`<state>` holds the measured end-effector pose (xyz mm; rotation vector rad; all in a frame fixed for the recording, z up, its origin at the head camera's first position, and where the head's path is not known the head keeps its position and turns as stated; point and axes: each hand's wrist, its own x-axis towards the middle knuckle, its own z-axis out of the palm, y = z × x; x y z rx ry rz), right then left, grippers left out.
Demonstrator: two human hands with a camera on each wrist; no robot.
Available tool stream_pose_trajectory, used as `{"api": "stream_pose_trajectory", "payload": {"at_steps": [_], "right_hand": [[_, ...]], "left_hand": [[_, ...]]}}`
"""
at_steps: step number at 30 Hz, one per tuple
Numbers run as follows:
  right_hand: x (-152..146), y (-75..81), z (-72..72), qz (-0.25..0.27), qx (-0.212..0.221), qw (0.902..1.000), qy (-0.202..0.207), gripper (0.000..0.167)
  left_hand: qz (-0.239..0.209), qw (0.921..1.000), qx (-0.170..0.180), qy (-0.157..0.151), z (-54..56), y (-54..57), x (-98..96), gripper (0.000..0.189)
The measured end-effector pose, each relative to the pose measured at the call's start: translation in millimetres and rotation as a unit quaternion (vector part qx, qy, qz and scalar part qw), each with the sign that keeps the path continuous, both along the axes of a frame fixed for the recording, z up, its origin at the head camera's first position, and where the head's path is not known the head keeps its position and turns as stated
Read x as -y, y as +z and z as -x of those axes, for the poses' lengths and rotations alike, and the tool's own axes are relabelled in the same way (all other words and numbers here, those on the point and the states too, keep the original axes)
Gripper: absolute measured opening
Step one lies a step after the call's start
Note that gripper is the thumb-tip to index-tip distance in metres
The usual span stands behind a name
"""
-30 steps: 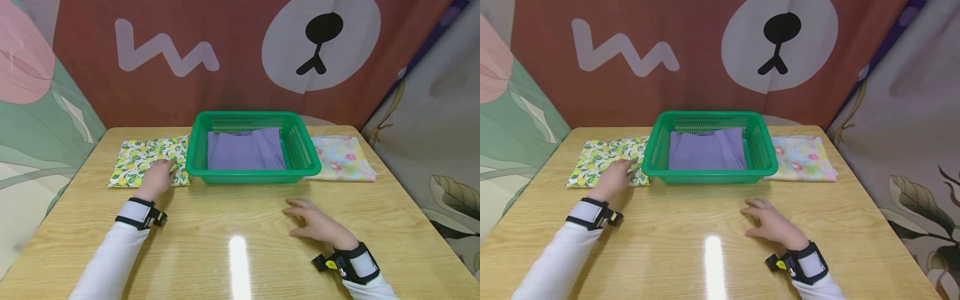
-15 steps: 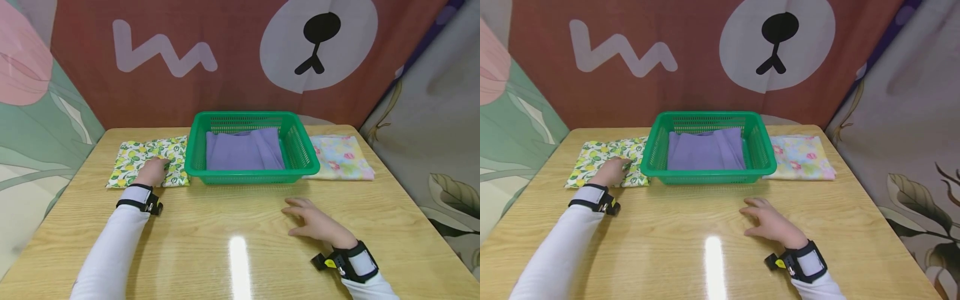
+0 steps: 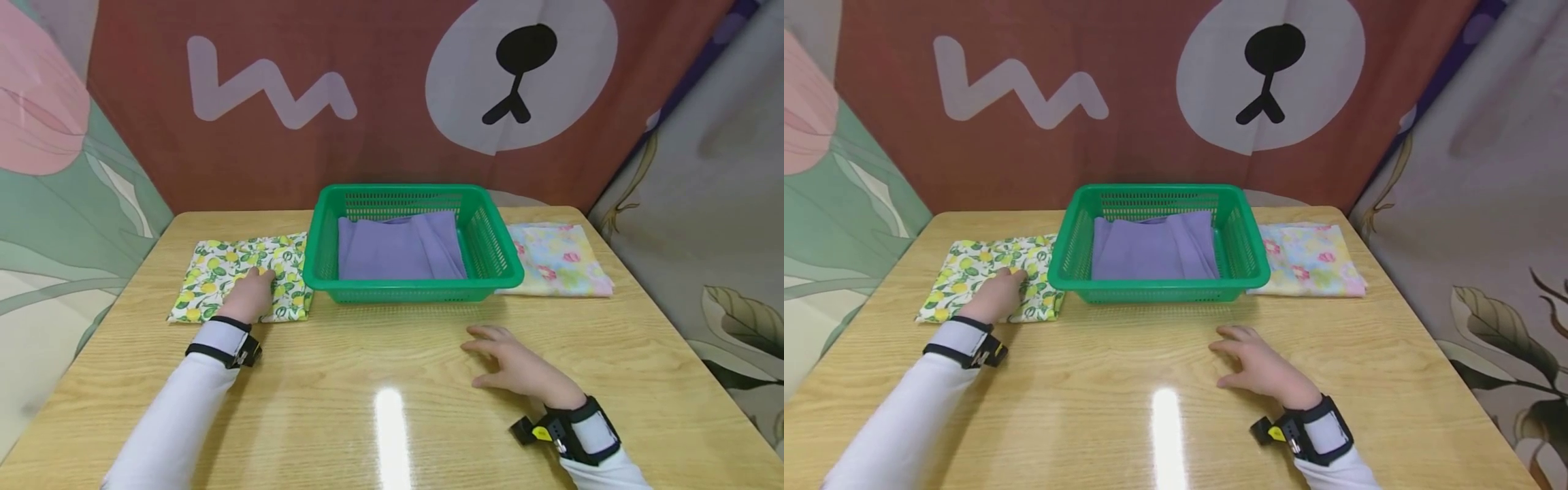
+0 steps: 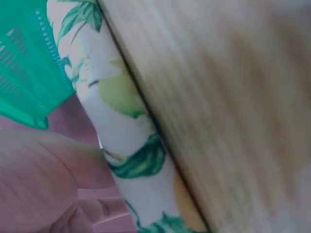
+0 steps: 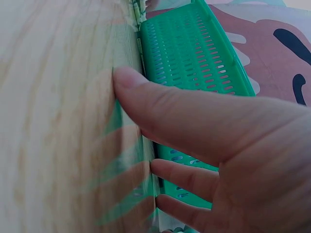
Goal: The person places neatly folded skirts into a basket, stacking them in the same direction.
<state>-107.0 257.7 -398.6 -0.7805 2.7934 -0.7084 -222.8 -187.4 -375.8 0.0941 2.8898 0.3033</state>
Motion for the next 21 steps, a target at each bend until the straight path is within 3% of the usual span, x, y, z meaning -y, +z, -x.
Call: {"api": "stream_pose_trajectory", "payload": {"at_steps": [15,21], "right_hand": [[1,0.2,0.3,-0.001,0.008,1.0,-0.001,0.054],[1,3.4,-0.7,0.003,0.01,0.9999,-0.001,0.054]], "left_hand": [[0.016,0.9988,-0.023,-0.039,-54.7,-1.3,2.0,0.045],[0.007,0.999,-0.04,-0.019,-67.2,-4.0,8.8,0.058]]}}
